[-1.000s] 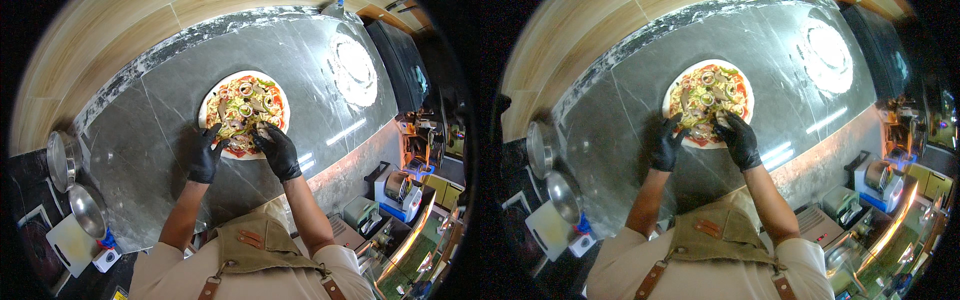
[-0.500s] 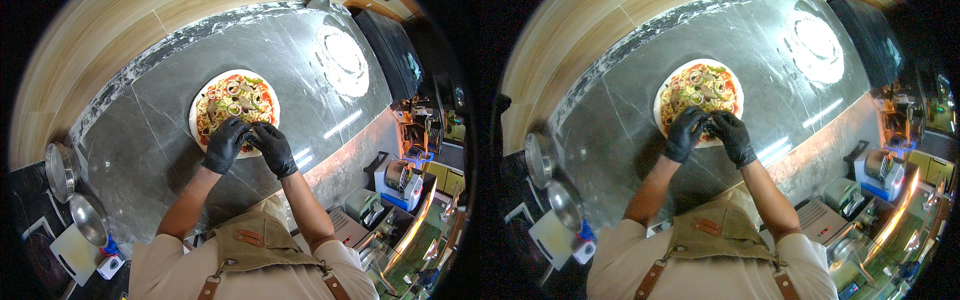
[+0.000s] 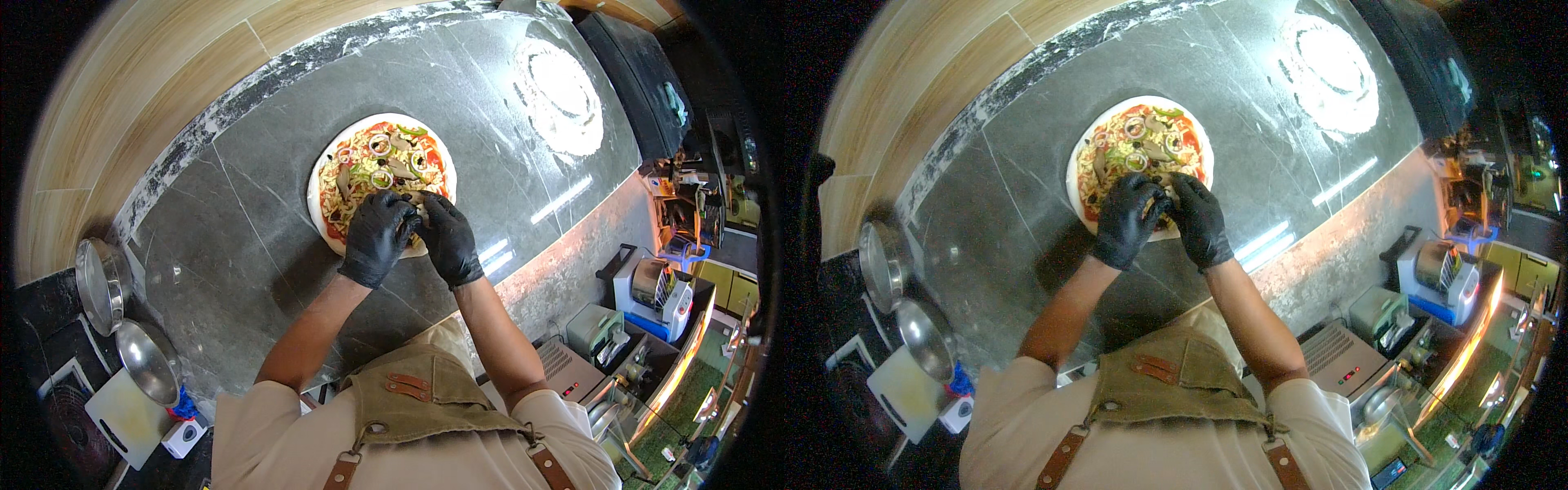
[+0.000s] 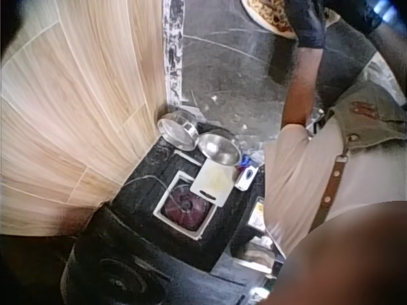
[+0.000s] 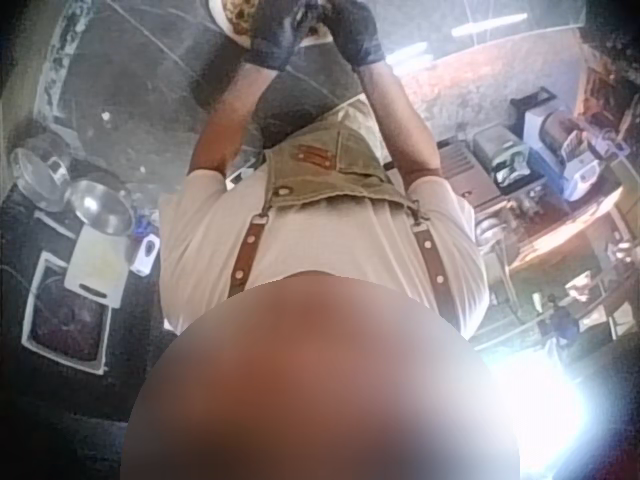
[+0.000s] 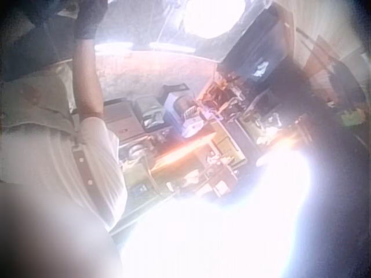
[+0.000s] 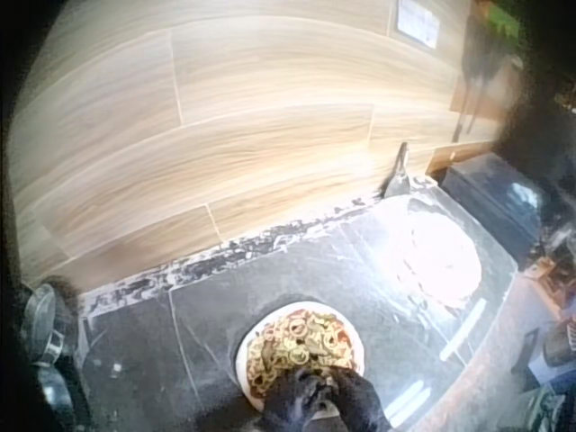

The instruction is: The person assembles a pizza by adding toppings including cheese, green peppers, onions, mushrooms, ham, and pepperoni to a dough base with sauce. They repeatedly reach into ingredient containers and place items on the pizza, finishing by picking up a pizza peel.

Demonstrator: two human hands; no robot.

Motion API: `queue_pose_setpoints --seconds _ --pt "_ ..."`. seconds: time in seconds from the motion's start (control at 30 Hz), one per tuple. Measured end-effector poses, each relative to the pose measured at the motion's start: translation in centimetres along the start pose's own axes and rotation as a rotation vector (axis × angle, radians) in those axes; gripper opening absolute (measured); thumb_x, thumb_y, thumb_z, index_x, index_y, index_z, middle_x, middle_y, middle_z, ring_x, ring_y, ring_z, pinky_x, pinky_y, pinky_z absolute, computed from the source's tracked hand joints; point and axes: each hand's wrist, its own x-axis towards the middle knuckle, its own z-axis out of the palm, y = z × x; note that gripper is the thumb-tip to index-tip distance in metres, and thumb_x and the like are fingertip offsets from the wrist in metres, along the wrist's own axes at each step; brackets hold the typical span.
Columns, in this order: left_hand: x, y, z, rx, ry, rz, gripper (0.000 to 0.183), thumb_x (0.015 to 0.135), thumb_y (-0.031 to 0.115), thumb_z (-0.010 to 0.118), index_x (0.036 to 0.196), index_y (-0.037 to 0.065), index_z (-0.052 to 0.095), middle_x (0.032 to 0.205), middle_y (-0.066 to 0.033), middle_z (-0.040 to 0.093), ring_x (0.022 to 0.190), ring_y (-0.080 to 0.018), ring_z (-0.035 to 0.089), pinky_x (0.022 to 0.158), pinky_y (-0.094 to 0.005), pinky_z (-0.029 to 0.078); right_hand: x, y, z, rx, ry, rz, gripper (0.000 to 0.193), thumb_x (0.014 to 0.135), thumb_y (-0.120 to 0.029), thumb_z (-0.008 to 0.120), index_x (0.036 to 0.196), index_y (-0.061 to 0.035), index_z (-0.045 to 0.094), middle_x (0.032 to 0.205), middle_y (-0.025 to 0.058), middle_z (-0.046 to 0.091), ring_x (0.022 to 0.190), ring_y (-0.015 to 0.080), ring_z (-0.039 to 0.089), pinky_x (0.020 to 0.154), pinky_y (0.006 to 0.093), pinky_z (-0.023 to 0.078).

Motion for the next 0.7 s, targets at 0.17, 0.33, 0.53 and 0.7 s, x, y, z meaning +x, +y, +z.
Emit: queue_pose_setpoints --seconds 0.17,0.33,0.53,0.7 --pt "0.3 -1.0 -1.4 -0.214 0.071 -0.043 0.013 0.089 0.014 0.075 0.098 0.006 0.072 0.097 -0.0149 0.069 0.093 -0.0349 0.066 0.084 -0.0454 0.051 1.3 -1.2 -0.9 0.47 0.182 0.345 0.026 0.104 -0.009 0.059 0.126 0.0035 0.062 0.122 0.0143 0.068 0.114 0.0242 0.067 0.096 0.0349 0.059" --pt "0.9 -3.6 -1.4 -0.264 0.039 -0.08 0.014 0.089 0.016 0.077 0.097 0.005 0.073 0.092 -0.0154 0.072 0.086 -0.0341 0.069 0.079 -0.0437 0.053 1.7 -1.6 -2.1 0.436 0.178 0.287 0.023 0.104 -0.01 0.059 0.124 0.0021 0.061 0.118 0.0156 0.07 0.109 0.0263 0.07 0.096 0.0362 0.059" --pt "1.2 -5.2 -1.3 -0.043 0.071 -0.144 0.023 0.086 0.017 0.081 0.104 0.007 0.072 0.091 -0.015 0.072 0.087 -0.032 0.07 0.079 -0.0429 0.055 1.0 -1.5 -2.0 0.461 0.126 0.326 0.026 0.104 -0.011 0.059 0.127 0.0025 0.06 0.125 0.0163 0.067 0.115 0.0277 0.067 0.098 0.0386 0.058" --pt "0.1 -1.4 -0.5 -0.28 0.112 -0.087 0.032 0.082 0.013 0.083 0.112 0.008 0.07 0.102 -0.0124 0.071 0.094 -0.0329 0.069 0.084 -0.0423 0.055 0.2 -1.7 -1.1 0.722 0.126 0.428 0.029 0.102 -0.009 0.061 0.129 0.0028 0.061 0.128 0.0151 0.065 0.118 0.0249 0.064 0.099 0.0356 0.056"
